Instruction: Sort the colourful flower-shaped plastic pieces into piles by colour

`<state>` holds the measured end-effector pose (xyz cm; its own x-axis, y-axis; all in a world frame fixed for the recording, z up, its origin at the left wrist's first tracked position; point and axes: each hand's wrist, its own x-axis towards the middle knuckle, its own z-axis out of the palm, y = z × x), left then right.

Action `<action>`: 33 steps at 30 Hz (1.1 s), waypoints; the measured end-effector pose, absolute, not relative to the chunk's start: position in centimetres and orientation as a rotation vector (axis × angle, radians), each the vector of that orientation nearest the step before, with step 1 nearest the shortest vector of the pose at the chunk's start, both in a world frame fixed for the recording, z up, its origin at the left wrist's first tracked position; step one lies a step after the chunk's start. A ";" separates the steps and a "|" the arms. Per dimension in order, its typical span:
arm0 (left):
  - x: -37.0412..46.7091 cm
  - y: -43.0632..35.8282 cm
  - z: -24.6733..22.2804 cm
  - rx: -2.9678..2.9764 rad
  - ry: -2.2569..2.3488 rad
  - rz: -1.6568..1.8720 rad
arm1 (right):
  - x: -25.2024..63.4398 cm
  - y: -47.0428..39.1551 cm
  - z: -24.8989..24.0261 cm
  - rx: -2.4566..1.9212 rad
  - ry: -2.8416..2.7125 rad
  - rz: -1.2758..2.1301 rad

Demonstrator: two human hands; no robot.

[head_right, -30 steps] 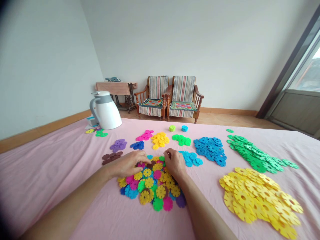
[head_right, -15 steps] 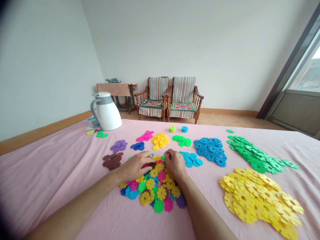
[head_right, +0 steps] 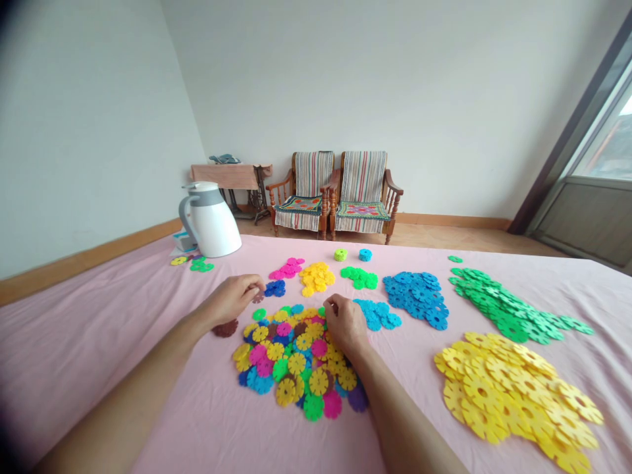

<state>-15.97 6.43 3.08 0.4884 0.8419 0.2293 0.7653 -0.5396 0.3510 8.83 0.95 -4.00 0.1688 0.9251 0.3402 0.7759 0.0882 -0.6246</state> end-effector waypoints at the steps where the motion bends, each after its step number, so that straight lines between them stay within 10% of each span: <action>1: -16.9 6.7 3.2 2.524 1.440 0.479 | 8.8 1.0 -4.0 -1.712 -1.633 0.256; 33: -13.2 3.4 2.5 2.690 1.110 0.203 | 8.8 1.1 -4.1 -1.703 -1.640 0.258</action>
<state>-13.17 3.44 2.52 0.7044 0.7086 0.0420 0.6776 -0.6889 0.2575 8.85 1.08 -4.13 0.1609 0.9254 0.3432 0.7752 0.0967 -0.6242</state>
